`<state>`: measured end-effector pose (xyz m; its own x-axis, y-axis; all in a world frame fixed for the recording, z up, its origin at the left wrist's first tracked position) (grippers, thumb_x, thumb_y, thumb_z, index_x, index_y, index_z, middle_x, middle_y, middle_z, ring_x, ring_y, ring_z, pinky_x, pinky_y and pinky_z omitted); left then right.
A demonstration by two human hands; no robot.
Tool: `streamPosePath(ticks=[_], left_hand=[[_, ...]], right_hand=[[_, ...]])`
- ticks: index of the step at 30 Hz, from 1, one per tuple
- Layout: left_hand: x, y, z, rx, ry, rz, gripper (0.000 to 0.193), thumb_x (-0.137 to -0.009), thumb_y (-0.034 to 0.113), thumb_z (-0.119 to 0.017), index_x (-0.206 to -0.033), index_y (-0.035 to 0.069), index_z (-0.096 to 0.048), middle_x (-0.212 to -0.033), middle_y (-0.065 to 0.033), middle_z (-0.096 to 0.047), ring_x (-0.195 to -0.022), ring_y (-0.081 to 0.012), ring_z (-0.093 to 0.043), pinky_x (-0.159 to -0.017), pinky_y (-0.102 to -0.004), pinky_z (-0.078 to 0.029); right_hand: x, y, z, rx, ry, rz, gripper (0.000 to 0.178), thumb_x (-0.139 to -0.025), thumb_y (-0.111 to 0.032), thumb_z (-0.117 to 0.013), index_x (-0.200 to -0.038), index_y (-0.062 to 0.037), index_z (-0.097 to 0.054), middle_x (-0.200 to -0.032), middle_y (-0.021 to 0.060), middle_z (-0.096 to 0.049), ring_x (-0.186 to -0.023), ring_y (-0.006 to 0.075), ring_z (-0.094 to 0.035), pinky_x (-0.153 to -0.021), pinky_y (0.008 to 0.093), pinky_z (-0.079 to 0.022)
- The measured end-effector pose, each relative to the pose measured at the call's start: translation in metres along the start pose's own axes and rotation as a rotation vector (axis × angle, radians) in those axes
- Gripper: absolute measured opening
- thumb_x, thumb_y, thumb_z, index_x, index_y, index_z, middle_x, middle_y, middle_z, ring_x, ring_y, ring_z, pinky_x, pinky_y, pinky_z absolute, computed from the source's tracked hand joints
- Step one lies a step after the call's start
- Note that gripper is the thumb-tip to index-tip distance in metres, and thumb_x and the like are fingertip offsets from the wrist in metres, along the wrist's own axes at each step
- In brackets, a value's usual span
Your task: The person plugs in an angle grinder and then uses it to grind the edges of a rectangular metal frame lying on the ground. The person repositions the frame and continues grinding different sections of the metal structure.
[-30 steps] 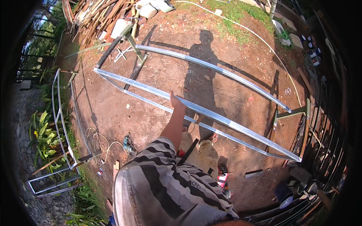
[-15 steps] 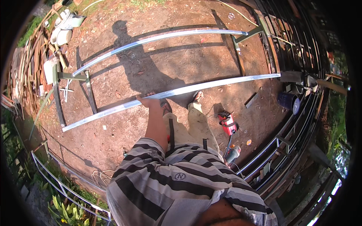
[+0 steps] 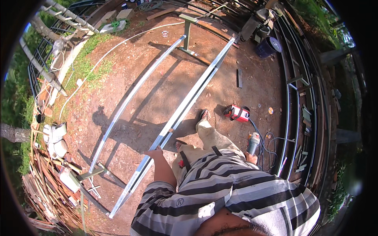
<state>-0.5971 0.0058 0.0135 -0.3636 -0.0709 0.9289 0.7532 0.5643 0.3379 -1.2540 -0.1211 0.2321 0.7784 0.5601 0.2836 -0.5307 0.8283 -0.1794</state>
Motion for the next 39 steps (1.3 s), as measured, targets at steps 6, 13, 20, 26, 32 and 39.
streamPosePath(ticks=[6,13,20,26,32,39], left_hand=[[-0.008,0.018,0.036,-0.709,-0.221,0.088,0.111,-0.086,0.091,-0.022,-0.139,-0.003,-0.048,-0.134,-0.0219,-0.06,-0.125,-0.0388,-0.057,-0.1,-0.0481,-0.049],[0.023,-0.019,0.038,-1.841,-0.365,0.022,0.076,-0.097,0.071,-0.038,-0.107,0.001,-0.066,-0.095,-0.0161,-0.073,-0.084,-0.0322,-0.07,-0.071,-0.0427,-0.053],[0.071,-0.128,-0.107,-2.68,-1.147,-0.605,0.065,-0.1,0.062,-0.042,-0.098,0.003,-0.068,-0.082,-0.0121,-0.07,-0.07,-0.0286,-0.067,-0.062,-0.0392,-0.051],[0.098,-0.235,-0.261,-2.2,-0.858,-0.301,0.046,-0.103,0.043,-0.052,-0.082,0.006,-0.069,-0.062,-0.0023,-0.058,-0.051,-0.0185,-0.055,-0.05,-0.0332,-0.043],[0.16,-0.364,-0.393,-1.926,-1.106,-0.068,0.029,-0.102,0.032,-0.06,-0.093,0.005,-0.067,-0.067,0.0055,-0.05,-0.054,-0.003,-0.043,-0.048,-0.0235,-0.031],[0.257,-0.504,-0.506,-1.934,-1.201,-0.298,0.031,-0.105,0.025,-0.054,-0.108,-0.004,-0.064,-0.087,-0.0102,-0.071,-0.068,-0.013,-0.065,-0.061,-0.0251,-0.05]], right_hand=[[0.034,-0.054,0.019,-0.233,-0.213,-0.026,0.061,-0.064,-0.041,-0.076,-0.106,0.0041,-0.073,-0.1,0.0247,-0.074,-0.098,0.0358,-0.072,-0.089,0.0423,-0.053],[0.005,-0.065,0.011,-0.286,-0.155,-0.117,0.064,-0.065,-0.039,-0.075,-0.112,0.0042,-0.07,-0.106,0.0263,-0.073,-0.104,0.0366,-0.071,-0.091,0.042,-0.052],[-0.043,-0.129,0.038,-0.381,-0.143,-0.093,0.063,-0.068,-0.033,-0.077,-0.116,0.0048,-0.065,-0.104,0.0278,-0.072,-0.1,0.0382,-0.071,-0.09,0.0436,-0.053],[-0.094,-0.164,0.074,-0.314,-0.11,-0.147,0.07,-0.066,-0.031,-0.082,-0.123,0.0036,-0.063,-0.108,0.0302,-0.07,-0.106,0.0422,-0.069,-0.092,0.0473,-0.053],[-0.13,-0.157,0.044,-0.309,-0.119,-0.267,0.06,-0.07,-0.029,-0.084,-0.12,-0.0021,-0.065,-0.109,0.0281,-0.071,-0.107,0.0433,-0.068,-0.09,0.0478,-0.053],[-0.171,-0.199,0.067,-0.327,-0.049,-0.544,0.064,-0.068,-0.032,-0.08,-0.12,0.001,-0.064,-0.108,0.0284,-0.071,-0.106,0.0414,-0.069,-0.092,0.0474,-0.052]])
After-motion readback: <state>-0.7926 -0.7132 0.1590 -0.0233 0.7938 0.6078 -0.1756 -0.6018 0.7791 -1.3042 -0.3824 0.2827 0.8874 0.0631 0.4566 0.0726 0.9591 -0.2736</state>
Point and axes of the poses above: each hand's wrist, its own x-axis away from the middle knuckle, its own z-axis out of the back of the hand, y = z × x, the point moved 10 cm from there along -x, towards the middle knuckle
